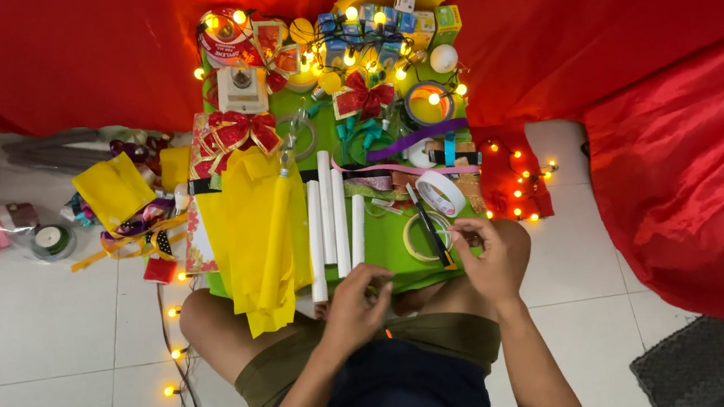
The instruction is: The person sits on the floor and decorates a yellow candle by wrapping a gold ribbon around its base. They handle the ribbon and candle with both hands, adjusting the placement of the ribbon.
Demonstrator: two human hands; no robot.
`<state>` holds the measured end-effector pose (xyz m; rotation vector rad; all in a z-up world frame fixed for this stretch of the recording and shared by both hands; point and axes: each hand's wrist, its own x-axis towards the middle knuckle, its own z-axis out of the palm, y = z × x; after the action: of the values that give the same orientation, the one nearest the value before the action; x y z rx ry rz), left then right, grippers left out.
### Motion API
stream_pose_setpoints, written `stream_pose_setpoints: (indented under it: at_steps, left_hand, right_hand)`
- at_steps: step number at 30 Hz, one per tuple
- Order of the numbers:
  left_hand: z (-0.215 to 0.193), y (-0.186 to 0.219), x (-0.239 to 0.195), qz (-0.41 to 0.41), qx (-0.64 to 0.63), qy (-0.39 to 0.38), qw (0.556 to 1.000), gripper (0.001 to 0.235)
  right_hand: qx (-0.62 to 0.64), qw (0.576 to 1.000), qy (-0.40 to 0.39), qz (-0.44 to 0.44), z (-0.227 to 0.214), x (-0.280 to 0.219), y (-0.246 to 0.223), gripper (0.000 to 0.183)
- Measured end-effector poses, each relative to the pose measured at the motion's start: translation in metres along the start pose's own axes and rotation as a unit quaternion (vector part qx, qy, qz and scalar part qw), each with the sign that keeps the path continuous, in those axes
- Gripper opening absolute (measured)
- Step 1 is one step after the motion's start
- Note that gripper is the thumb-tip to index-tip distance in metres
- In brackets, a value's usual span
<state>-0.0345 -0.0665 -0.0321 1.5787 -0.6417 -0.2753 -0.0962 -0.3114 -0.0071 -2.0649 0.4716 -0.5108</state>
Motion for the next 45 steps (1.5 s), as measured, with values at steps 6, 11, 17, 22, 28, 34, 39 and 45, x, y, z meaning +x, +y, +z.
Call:
stream_pose_setpoints:
  at_steps: [6,11,17,22,28,34,39,45]
  left_hand:
    - [0.026,-0.011,-0.003,-0.029,-0.005,-0.027,0.999,0.023]
    - [0.026,-0.009,0.001,-0.028,0.0,-0.023,0.999,0.024]
    - [0.02,0.017,0.008,0.008,0.0,-0.044,0.999,0.02]
    - [0.024,0.018,0.015,0.018,-0.003,-0.057,0.998,0.022]
    - [0.032,0.018,0.019,0.026,0.001,-0.075,0.997,0.02]
    - [0.048,-0.012,0.035,-0.01,-0.044,-0.058,0.997,0.023]
    - [0.067,-0.02,0.072,-0.089,-0.104,-0.007,0.991,0.039]
    - [0.083,-0.019,0.095,-0.128,-0.167,0.005,0.978,0.046]
  right_hand:
    - [-0.09,0.992,0.035,-0.077,-0.001,0.004,-0.018,0.017]
    - [-0.116,0.986,0.073,-0.099,-0.016,0.013,-0.021,0.011]
    - [-0.045,0.994,0.091,-0.036,-0.024,0.029,-0.003,0.013]
    - [-0.091,0.99,0.084,-0.069,-0.02,0.041,-0.011,0.018]
    - [-0.077,0.992,0.064,-0.078,-0.019,0.05,-0.015,0.017]
    - [-0.032,0.997,0.067,-0.014,-0.022,0.057,0.006,0.022]
    - [0.05,0.985,-0.007,0.166,-0.024,0.061,-0.004,0.038]
    - [0.153,0.974,-0.013,0.168,-0.004,0.07,0.024,0.044]
